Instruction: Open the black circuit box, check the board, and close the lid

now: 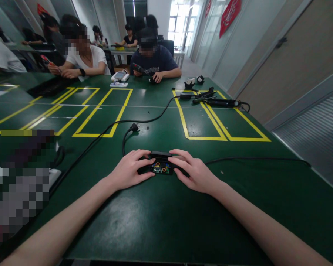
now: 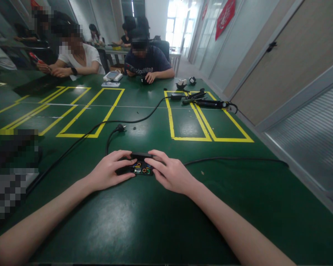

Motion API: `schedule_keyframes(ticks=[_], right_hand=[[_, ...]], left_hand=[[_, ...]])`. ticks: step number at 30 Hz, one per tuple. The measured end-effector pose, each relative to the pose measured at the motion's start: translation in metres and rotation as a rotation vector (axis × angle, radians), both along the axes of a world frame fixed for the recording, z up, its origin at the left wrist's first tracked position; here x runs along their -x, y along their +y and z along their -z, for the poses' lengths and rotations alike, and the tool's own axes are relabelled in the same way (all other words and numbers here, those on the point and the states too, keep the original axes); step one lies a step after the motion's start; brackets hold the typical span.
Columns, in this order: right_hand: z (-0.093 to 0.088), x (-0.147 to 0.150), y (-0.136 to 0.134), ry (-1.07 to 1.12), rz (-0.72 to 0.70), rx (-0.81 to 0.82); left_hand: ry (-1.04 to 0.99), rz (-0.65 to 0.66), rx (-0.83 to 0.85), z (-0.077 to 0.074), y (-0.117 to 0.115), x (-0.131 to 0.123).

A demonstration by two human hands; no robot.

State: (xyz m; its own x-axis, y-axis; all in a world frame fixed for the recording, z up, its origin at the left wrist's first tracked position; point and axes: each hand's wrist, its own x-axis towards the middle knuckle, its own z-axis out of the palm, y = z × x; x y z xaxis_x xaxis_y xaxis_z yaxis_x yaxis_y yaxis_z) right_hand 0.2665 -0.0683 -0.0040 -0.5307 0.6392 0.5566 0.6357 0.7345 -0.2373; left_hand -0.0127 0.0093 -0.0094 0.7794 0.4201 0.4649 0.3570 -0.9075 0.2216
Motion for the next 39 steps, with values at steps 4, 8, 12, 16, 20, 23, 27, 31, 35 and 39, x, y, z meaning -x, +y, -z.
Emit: schedule_keyframes(ticks=[4, 8, 12, 16, 20, 23, 27, 31, 35, 39], right_hand=[[0.002, 0.001, 0.001, -0.005, 0.034, 0.052], [0.008, 0.001, 0.006, 0.023, -0.004, 0.104], [0.011, 0.0, 0.009, 0.129, -0.015, 0.137], [0.01, 0.0, 0.01, 0.165, -0.009, 0.13], [0.009, 0.0, 0.01, 0.185, -0.002, 0.113], [0.01, 0.0, 0.01, 0.203, 0.0, 0.106], [0.009, 0.0, 0.009, 0.188, -0.004, 0.113], [0.006, 0.002, 0.008, 0.185, -0.041, 0.126], [0.005, 0.004, 0.007, 0.197, -0.064, 0.103], [0.005, 0.005, 0.008, 0.176, -0.08, 0.077]], left_hand=[[0.031, 0.002, 0.015, 0.001, 0.0, 0.0], [-0.008, 0.0, -0.004, 0.003, -0.001, 0.0], [-0.081, 0.034, -0.011, 0.003, -0.002, -0.002], [-0.114, 0.058, 0.064, 0.0, -0.004, -0.003], [-0.13, 0.055, 0.167, -0.005, -0.006, -0.004], [-0.127, 0.044, 0.204, -0.006, -0.006, -0.004], [-0.134, 0.031, 0.251, -0.007, -0.006, -0.004], [-0.152, 0.019, 0.302, -0.007, -0.006, -0.005], [-0.164, 0.025, 0.321, -0.008, -0.006, -0.006], [-0.158, 0.036, 0.325, -0.009, -0.006, -0.006]])
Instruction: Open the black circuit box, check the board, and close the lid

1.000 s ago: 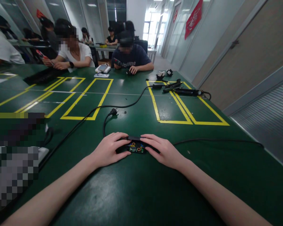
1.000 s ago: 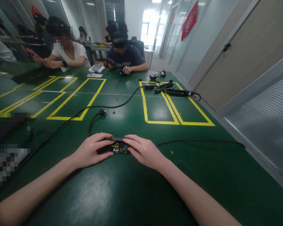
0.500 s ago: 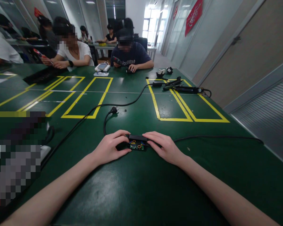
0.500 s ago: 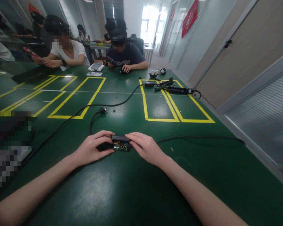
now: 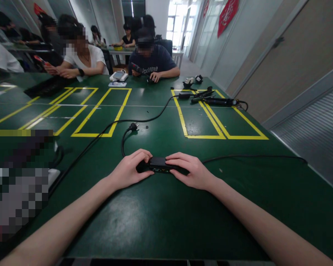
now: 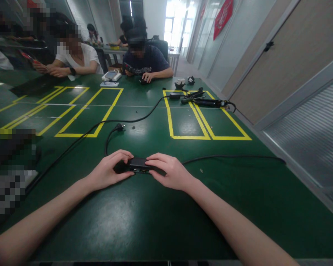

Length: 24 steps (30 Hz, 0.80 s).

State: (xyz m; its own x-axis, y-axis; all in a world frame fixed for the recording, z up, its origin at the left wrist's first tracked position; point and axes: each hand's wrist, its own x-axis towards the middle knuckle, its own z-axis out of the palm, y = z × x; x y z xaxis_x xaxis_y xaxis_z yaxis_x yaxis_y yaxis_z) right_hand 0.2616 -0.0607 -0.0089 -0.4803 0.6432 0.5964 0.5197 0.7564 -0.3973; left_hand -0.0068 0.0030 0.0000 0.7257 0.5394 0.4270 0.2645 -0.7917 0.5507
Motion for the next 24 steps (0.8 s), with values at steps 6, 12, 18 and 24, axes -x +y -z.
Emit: schedule_keyframes(ticks=[6, 12, 18, 24], right_hand=[[0.0003, 0.0002, 0.0006, -0.02, -0.016, -0.008], [0.0013, -0.0008, 0.0008, -0.027, -0.019, 0.003], [-0.0006, -0.0029, -0.0002, -0.065, -0.025, -0.003], [0.002, -0.0034, 0.0014, -0.12, 0.003, 0.015]], left_hand=[[-0.003, 0.012, -0.013, -0.0011, 0.0006, 0.0008], [-0.008, 0.034, -0.025, 0.0004, 0.0016, 0.0006], [-0.029, 0.049, -0.032, 0.0022, 0.0023, -0.0002], [-0.01, 0.028, -0.037, 0.0021, 0.0018, 0.0001]])
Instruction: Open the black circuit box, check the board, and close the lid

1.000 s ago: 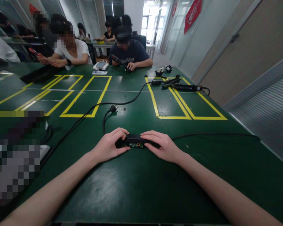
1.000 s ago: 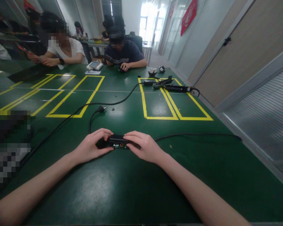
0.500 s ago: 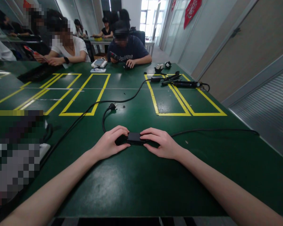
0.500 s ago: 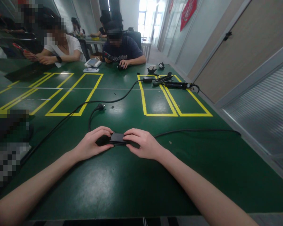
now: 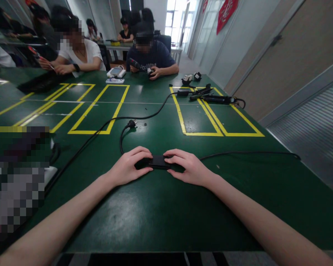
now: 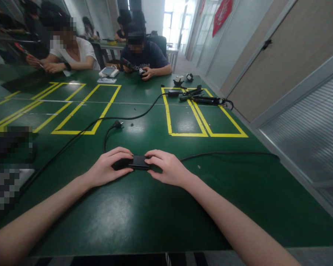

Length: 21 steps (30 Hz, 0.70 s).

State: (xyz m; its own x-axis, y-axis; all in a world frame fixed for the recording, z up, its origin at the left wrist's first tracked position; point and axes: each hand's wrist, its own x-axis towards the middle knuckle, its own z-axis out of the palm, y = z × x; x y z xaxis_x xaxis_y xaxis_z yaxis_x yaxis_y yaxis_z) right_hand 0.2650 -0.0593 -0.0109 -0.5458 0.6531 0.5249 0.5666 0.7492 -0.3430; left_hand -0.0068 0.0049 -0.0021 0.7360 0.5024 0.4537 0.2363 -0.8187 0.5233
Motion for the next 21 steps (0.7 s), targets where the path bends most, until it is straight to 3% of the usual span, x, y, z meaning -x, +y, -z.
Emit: schedule_keyframes(ticks=[8, 21], right_hand=[[-0.001, 0.002, 0.0, -0.067, 0.008, -0.036], [-0.004, 0.002, -0.003, -0.085, 0.01, 0.061]], left_hand=[[0.107, 0.054, -0.104, 0.002, -0.001, -0.005], [0.239, -0.024, -0.172, 0.003, -0.009, -0.013]])
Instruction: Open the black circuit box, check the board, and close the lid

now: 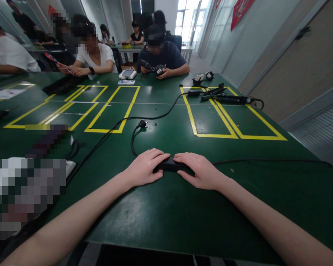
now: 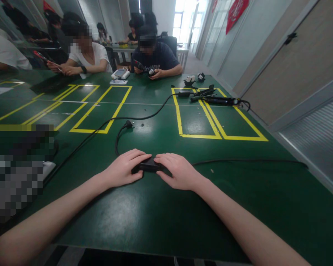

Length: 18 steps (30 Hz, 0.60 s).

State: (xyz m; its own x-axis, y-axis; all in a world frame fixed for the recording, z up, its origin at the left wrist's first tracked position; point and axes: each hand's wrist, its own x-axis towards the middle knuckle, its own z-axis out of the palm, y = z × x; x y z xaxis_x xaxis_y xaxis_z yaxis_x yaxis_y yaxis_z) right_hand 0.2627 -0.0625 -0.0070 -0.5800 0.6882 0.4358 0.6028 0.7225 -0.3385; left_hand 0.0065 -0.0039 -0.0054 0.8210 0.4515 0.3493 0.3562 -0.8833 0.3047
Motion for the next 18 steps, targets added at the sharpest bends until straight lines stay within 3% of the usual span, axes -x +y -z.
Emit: schedule_keyframes(ticks=[9, 18], right_hand=[[0.0012, 0.0028, 0.002, -0.13, 0.005, -0.053], [-0.0032, 0.003, 0.0031, -0.199, 0.032, -0.144]], left_hand=[[0.118, 0.026, -0.117, -0.0036, -0.0002, -0.0026], [0.072, 0.025, -0.143, -0.0053, -0.0021, -0.0076]])
